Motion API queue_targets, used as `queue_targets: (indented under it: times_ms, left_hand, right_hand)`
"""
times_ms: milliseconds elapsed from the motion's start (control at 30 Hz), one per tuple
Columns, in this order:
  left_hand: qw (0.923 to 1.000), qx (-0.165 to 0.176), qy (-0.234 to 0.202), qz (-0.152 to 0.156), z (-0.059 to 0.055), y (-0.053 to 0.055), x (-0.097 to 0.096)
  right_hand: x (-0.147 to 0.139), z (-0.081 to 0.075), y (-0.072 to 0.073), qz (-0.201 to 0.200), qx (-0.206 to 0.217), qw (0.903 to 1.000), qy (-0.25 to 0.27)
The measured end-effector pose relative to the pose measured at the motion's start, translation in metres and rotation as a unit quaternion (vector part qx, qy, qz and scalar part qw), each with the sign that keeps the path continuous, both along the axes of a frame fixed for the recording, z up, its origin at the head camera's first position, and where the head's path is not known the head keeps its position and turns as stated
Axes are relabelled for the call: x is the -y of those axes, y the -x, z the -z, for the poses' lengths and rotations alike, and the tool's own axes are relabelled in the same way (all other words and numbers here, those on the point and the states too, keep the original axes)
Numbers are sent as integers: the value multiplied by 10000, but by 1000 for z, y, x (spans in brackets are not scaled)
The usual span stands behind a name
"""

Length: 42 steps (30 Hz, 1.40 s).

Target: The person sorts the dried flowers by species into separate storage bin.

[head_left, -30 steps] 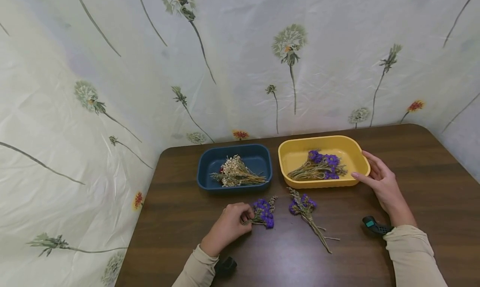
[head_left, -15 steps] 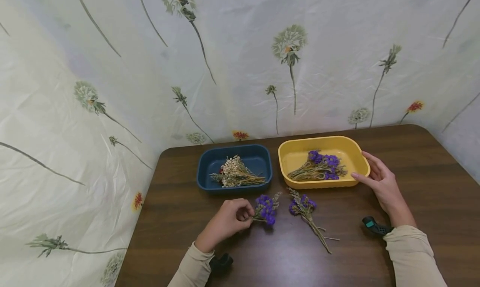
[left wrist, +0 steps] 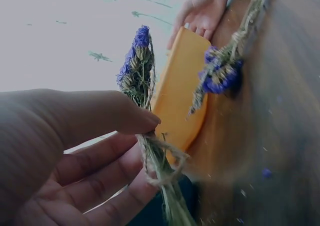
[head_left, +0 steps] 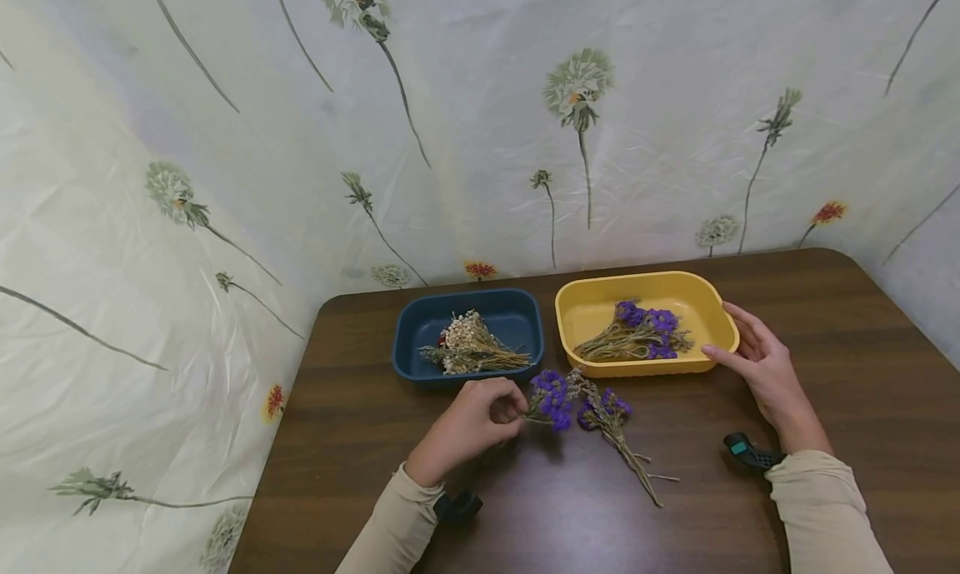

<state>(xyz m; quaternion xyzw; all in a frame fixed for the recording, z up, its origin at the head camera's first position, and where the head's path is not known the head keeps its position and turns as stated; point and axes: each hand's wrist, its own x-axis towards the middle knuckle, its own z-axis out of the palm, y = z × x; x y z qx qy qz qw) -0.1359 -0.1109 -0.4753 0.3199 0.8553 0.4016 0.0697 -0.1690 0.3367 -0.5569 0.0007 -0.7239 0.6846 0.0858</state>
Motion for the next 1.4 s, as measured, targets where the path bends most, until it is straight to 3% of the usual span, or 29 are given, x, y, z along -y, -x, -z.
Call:
queue_targets:
  times_ms: [300,633,900,1400]
  left_hand:
    - [9994,-244,125,218,-25,15,-26]
    - [9992,-406,-2,54,-48,53,-52]
    - [9976,-637,263,89,-54,74,-78]
    - [9913,-940,909,-141,-50,107,-124]
  right_hand:
    - [-2,1,2,-29,47,10000,-16]
    - [-1,1,2,-56,-26,10000,-6]
    - [-1,0,1,-27,30,10000,-32]
    - [0,0,1,-48,-48,9999,146]
